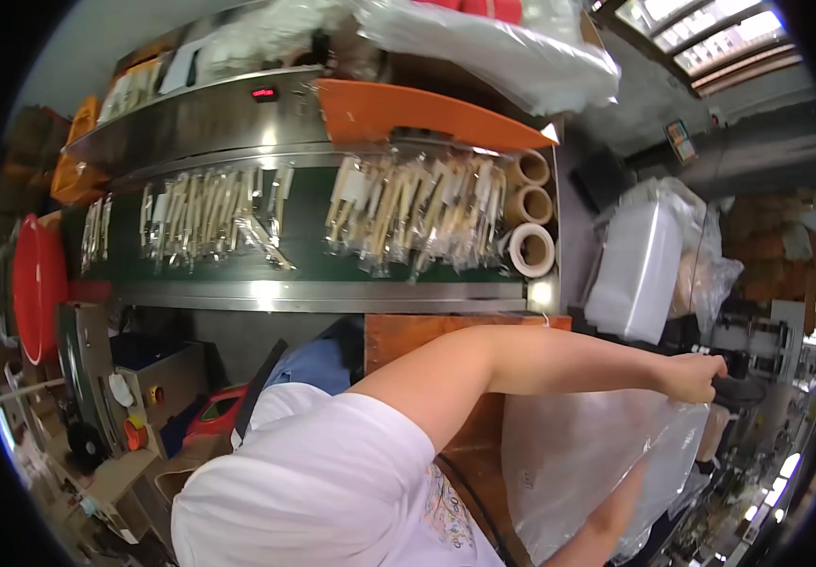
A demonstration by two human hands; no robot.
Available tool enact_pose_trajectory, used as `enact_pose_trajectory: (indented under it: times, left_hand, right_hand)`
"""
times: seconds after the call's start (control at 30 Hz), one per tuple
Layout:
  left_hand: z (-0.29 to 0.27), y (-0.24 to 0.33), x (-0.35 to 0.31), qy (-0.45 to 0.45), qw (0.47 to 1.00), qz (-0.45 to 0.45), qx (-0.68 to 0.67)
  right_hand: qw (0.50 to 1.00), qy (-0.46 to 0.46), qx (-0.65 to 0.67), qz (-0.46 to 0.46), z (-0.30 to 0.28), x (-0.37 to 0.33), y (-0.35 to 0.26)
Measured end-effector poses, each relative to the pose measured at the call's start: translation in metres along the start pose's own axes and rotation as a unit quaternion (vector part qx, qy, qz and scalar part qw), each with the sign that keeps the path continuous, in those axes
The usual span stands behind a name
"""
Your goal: Packing and sorting small stick-like items into plastic bags and containers on a production floor.
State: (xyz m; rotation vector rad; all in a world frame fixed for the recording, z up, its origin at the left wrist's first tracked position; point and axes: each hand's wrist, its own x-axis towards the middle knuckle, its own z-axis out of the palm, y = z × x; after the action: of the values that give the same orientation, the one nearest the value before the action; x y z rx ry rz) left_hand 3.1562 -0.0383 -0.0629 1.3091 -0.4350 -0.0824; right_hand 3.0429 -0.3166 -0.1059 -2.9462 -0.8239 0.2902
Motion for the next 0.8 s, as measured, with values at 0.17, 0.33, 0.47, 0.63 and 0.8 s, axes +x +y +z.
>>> enact_pose_trajectory:
  times: [0.17, 0.33, 0.47, 0.63, 0.8]
  left_hand:
    - [-0.097, -0.021, -0.068, 0.134, 0.987, 0.008, 0.089]
    - [-0.268, -0.071, -0.183, 0.612, 0.779, -0.053, 0.128]
    - [-0.313, -0.058, -0.218, 0.506, 0.861, -0.048, -0.032]
    - [-0.345, -0.017, -0.242, 0.346, 0.933, -0.082, -0.062]
    - [-0.406, 0.02, -0.296, 0.386, 0.913, -0.058, -0.122]
  right_hand:
    - [0.961, -0.003, 0.222, 0.162, -0.14, 0.087, -0.071]
    - [0.917, 0.2, 0.316, -0.139, -0.127, 0.13, -0.237]
    - [0.897, 0.093, 0.292, -0.319, -0.07, 0.287, -0.384]
    - [0.919, 0.239, 0.106, -0.296, -0.001, 0.507, -0.43]
    - [0.91, 0.087, 0.358, -0.192, -0.004, 0.572, -0.446]
